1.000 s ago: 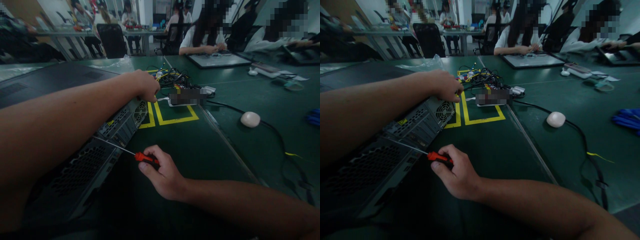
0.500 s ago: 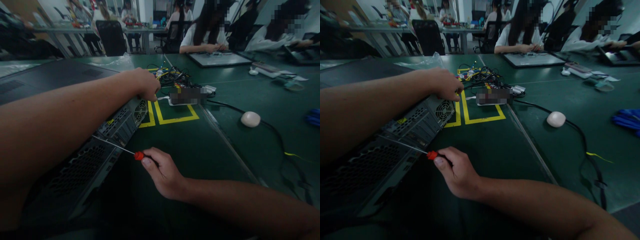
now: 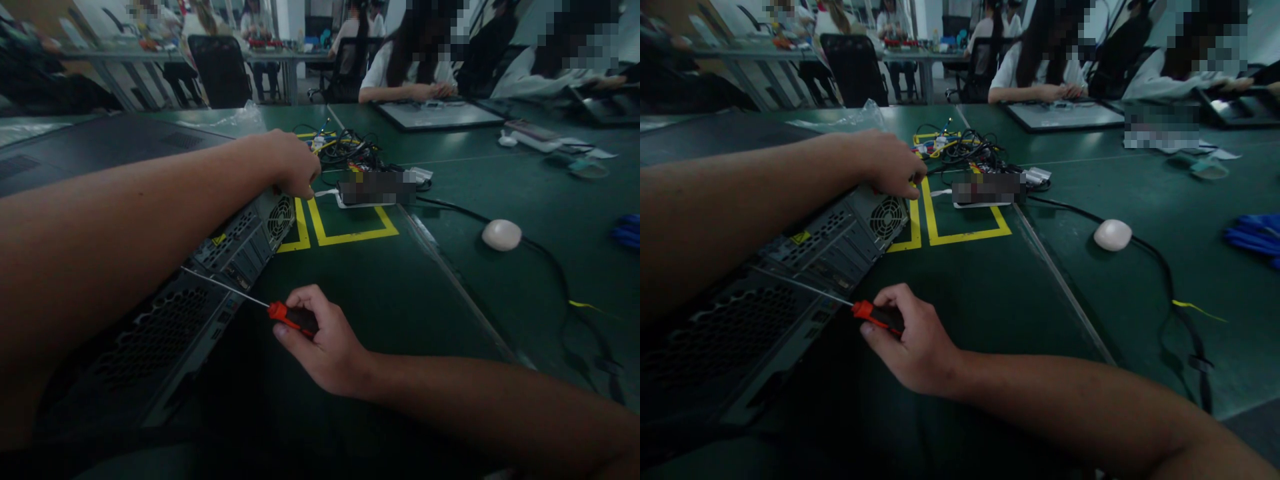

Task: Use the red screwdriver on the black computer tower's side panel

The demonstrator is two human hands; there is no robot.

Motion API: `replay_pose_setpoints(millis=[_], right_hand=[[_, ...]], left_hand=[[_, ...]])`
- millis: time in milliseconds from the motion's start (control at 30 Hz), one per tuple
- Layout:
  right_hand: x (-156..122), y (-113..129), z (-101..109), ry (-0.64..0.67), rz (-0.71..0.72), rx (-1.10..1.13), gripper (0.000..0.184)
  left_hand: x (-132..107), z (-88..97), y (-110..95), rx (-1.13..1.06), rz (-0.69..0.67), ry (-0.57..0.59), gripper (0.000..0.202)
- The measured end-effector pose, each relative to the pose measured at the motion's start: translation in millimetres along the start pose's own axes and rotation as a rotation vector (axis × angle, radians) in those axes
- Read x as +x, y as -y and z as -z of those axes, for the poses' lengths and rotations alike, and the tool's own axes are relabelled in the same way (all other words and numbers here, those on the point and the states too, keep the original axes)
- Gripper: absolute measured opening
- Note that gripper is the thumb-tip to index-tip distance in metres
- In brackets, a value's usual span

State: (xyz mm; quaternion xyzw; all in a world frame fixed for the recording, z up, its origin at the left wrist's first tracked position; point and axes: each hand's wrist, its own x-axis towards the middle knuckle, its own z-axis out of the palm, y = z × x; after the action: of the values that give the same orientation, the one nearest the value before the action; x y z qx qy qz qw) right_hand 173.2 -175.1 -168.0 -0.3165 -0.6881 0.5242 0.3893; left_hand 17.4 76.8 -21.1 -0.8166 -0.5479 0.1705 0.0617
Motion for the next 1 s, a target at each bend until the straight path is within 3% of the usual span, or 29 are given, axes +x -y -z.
replay_pose_setpoints(millis=[233, 400, 1000], right_hand=[[0.2, -3.1, -0.9, -0.025, -0.033, -0.021, 0.027], [-1.0, -3.0, -0.5, -0.017, -0.014, 0.000, 0.026], [1.9, 4.3, 3.2, -0.008, -0.035, -0.034, 0.023]], left_hand=[[1.0, -0.3, -0.2, 0.007, -0.058, -0.025, 0.080], [1.1, 0.8, -2.0, 0.015, -0.006, -0.006, 0.077], [0.4, -0.4, 3.5, 0.018, -0.074, -0.045, 0.086]])
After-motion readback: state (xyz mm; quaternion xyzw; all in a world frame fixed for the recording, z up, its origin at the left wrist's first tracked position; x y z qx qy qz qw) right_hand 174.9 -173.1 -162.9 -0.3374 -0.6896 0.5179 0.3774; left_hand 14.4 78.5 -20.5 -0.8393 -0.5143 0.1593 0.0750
